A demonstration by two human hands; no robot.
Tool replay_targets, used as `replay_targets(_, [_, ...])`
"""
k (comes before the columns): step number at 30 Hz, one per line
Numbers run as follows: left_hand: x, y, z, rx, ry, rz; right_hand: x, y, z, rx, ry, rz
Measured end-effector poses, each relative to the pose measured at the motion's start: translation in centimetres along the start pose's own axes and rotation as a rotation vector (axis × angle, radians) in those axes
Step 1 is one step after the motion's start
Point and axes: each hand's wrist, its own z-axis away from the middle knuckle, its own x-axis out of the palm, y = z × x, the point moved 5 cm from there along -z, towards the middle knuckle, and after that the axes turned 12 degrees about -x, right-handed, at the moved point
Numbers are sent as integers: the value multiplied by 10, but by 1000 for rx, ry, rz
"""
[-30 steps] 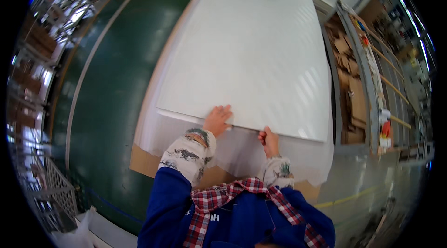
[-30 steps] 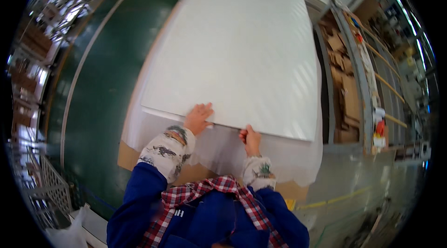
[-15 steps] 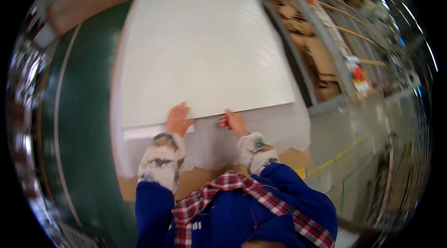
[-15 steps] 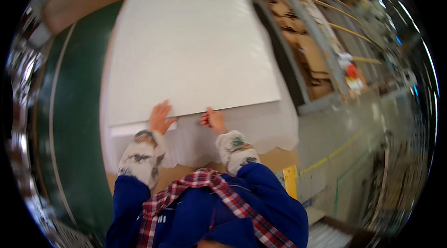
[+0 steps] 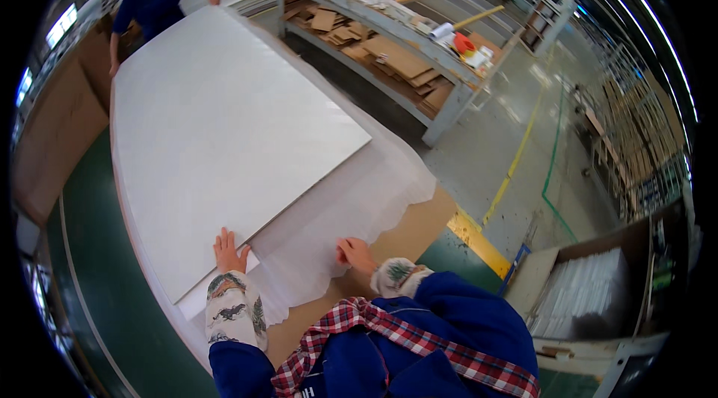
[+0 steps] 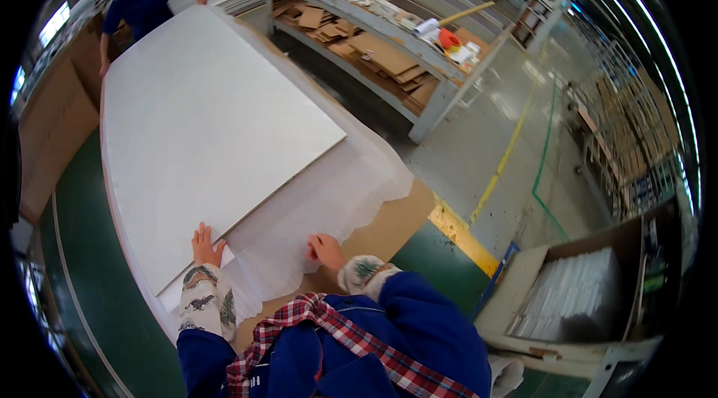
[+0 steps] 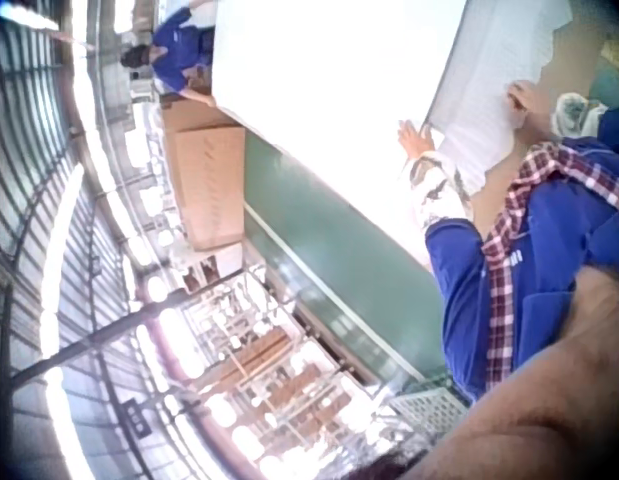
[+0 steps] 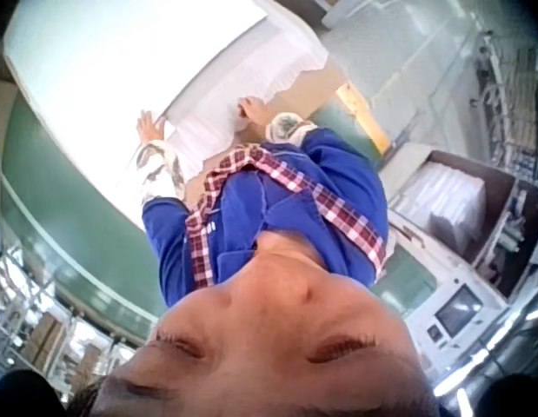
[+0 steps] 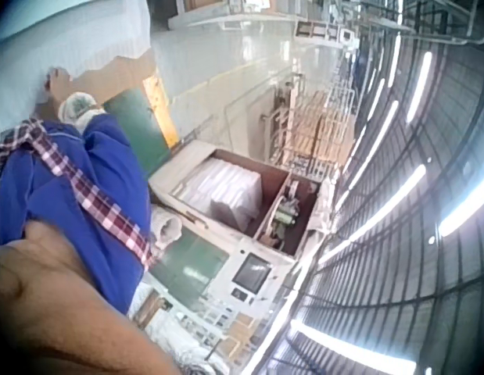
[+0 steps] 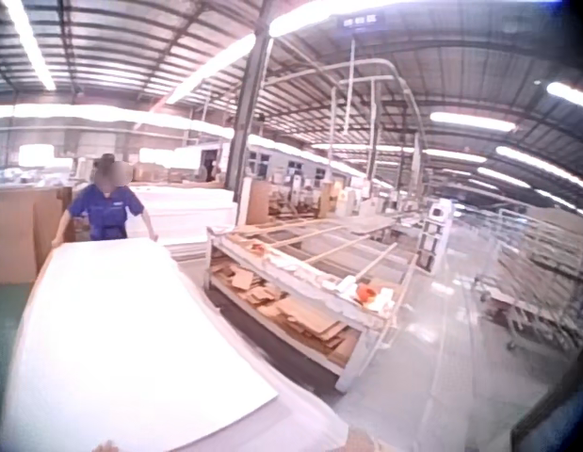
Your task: The person applies adhesive to the edge of a large board, then aligns and presses a white sheet onto it. They smooth the surface and place additional white foam pieces on top, working with another person to position the materials.
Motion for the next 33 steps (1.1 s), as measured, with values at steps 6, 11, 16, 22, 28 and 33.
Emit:
replay_targets(6, [40, -26, -29, 53, -40, -15, -128, 21, 138, 88, 336, 170])
replay_targets(11, [69, -40, 3, 455, 427, 99, -180, 69, 264, 203, 739, 72])
replay_targets(16, [92, 159, 150, 817, 59, 312, -191, 111, 361, 370, 853, 28])
replay_targets(22, [151, 303, 299, 1097, -429, 248, -206, 137, 389, 335, 627, 353])
replay_targets(28, [199, 404, 394, 1205, -699, 78, -278, 168, 445, 339, 507, 644])
replay_targets(33, [236, 464, 438, 1200, -798, -63, -380, 149, 513, 383, 762, 694])
